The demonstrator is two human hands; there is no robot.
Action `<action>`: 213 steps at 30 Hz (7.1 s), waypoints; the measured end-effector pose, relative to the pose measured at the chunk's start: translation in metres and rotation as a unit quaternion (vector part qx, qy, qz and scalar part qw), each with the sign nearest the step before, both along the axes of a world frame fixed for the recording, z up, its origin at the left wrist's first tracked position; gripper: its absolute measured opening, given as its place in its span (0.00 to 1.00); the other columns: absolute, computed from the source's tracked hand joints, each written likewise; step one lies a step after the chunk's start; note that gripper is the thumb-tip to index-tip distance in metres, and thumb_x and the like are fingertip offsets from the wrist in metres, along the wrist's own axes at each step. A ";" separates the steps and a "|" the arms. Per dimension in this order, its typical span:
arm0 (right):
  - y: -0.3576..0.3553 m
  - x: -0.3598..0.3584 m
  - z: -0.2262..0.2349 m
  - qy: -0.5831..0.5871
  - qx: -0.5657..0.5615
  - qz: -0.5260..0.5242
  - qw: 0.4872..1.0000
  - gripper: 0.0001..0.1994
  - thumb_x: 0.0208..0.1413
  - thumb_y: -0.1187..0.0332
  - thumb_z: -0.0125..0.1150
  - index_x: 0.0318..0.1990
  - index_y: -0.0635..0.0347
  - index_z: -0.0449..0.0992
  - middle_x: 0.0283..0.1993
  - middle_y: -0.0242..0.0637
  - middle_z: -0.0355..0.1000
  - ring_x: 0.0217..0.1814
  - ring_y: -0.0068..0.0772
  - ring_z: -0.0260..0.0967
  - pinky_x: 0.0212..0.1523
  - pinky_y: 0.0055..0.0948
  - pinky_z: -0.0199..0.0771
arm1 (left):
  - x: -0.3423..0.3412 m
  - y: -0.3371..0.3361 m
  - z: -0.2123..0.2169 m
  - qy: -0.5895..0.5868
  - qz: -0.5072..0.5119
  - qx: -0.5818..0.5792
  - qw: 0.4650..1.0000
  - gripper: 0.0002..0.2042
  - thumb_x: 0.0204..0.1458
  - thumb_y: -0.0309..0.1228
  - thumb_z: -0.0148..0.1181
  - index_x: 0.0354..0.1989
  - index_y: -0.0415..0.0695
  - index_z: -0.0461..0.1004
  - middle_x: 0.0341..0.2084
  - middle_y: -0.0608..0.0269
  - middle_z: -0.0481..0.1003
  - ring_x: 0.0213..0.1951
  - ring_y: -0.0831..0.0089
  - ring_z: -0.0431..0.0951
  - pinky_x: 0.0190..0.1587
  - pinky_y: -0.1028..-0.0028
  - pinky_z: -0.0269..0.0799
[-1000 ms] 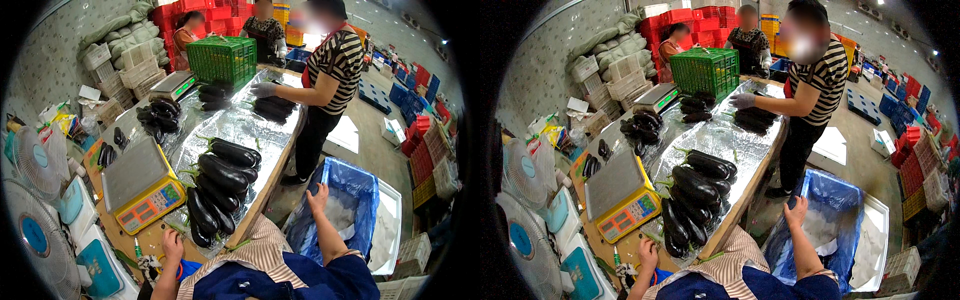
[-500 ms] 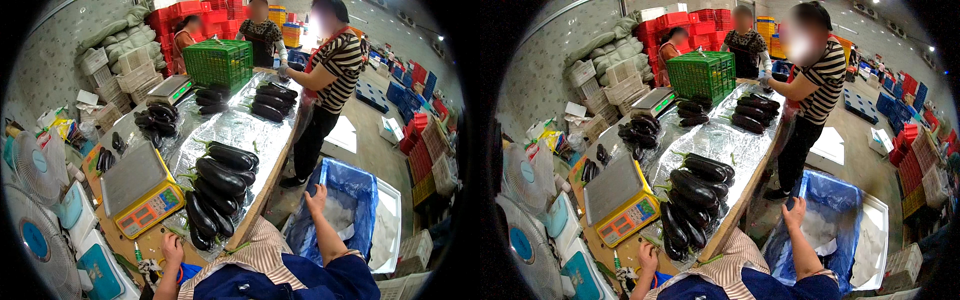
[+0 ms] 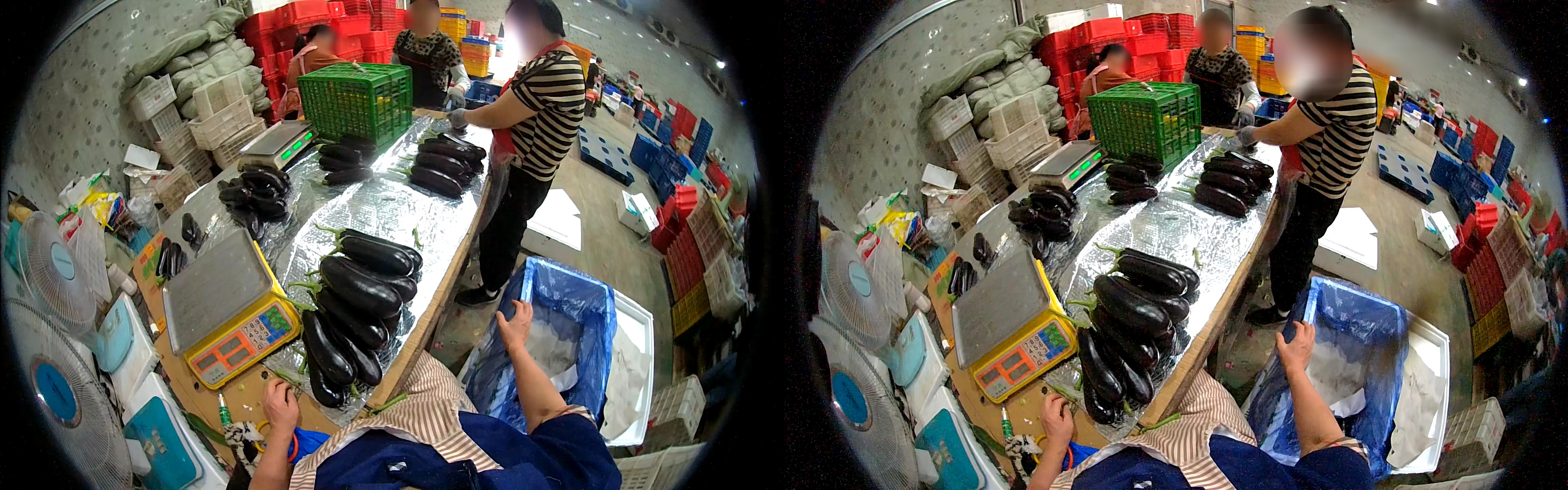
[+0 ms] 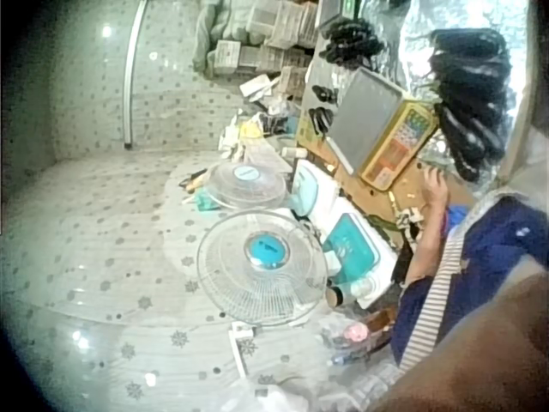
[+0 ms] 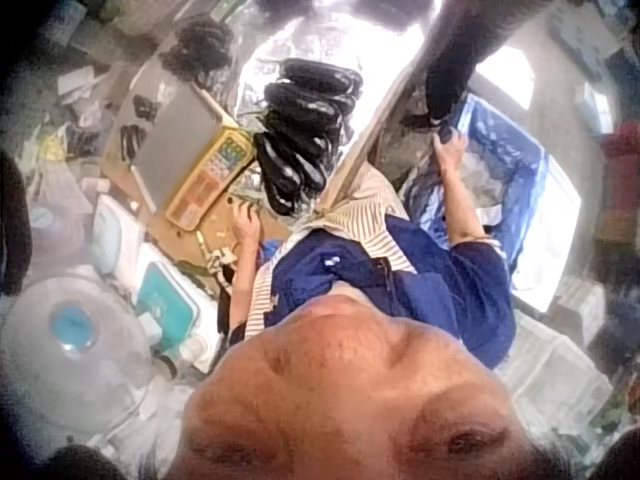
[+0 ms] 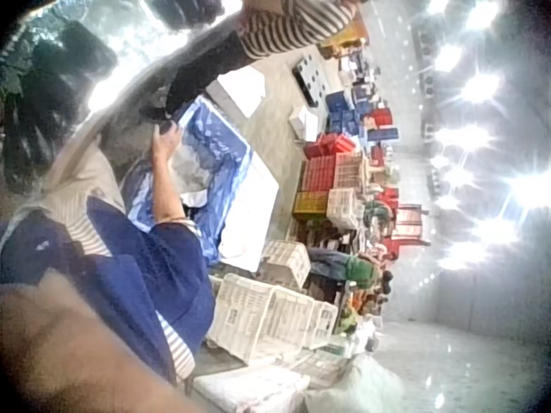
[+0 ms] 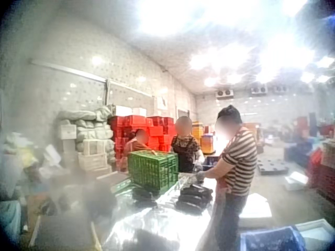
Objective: The person picks up eggplants from a blue crate, trims the green stems using scissors, and places the trimmed eggplants onto a table covered with aluminum foil. The person repeats this process for multiple eggplants, handling them one at a time.
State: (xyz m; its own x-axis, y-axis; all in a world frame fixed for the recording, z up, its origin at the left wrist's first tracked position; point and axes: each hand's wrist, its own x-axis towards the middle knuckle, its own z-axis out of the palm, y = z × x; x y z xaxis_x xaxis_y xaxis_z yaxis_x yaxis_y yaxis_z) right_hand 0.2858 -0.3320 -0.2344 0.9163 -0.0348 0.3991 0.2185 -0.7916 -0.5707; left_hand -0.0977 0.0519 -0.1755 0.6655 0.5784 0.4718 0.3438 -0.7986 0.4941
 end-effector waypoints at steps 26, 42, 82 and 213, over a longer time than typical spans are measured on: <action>0.001 0.001 0.005 0.009 -0.027 0.039 0.999 0.22 0.43 0.61 0.63 0.46 0.61 0.67 0.52 0.43 0.62 0.61 0.47 0.50 0.58 0.42 0.53 | 0.002 0.003 0.003 0.004 0.008 0.006 1.000 0.06 0.40 0.21 0.53 0.28 0.38 0.72 0.33 0.55 0.70 0.37 0.55 0.69 0.40 0.64 0.65; -0.010 0.006 -0.009 -0.031 -0.053 0.043 0.997 0.22 0.40 0.62 0.64 0.43 0.61 0.68 0.47 0.44 0.66 0.56 0.50 0.55 0.59 0.42 0.52 | 0.003 0.005 0.006 0.002 0.007 -0.037 0.999 0.05 0.39 0.21 0.54 0.28 0.38 0.72 0.32 0.55 0.70 0.37 0.55 0.70 0.40 0.64 0.65; 0.003 -0.002 -0.001 -0.046 -0.015 0.009 0.999 0.17 0.39 0.64 0.64 0.38 0.59 0.71 0.46 0.41 0.65 0.59 0.50 0.52 0.59 0.40 0.52 | 0.203 -0.023 0.100 -0.015 -0.222 0.127 0.967 0.28 0.51 0.52 0.49 0.55 0.46 0.63 0.58 0.52 0.56 0.60 0.55 0.53 0.60 0.56 0.47; 0.003 -0.002 0.004 -0.028 -0.007 -0.003 1.000 0.17 0.37 0.64 0.65 0.38 0.58 0.72 0.49 0.42 0.66 0.60 0.52 0.52 0.59 0.41 0.54 | 0.020 0.001 -0.007 -0.053 0.063 -0.061 0.995 0.04 0.43 0.21 0.51 0.28 0.35 0.70 0.30 0.53 0.69 0.36 0.56 0.70 0.41 0.66 0.65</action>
State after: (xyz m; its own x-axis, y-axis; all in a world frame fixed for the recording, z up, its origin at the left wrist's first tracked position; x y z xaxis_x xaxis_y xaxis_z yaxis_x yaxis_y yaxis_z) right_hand 0.2839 -0.3286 -0.2306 0.8921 -0.0348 0.4506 0.2448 -0.8009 -0.5464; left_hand -0.0775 0.0532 -0.1823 0.5334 0.7122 0.4564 0.3783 -0.6834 0.6244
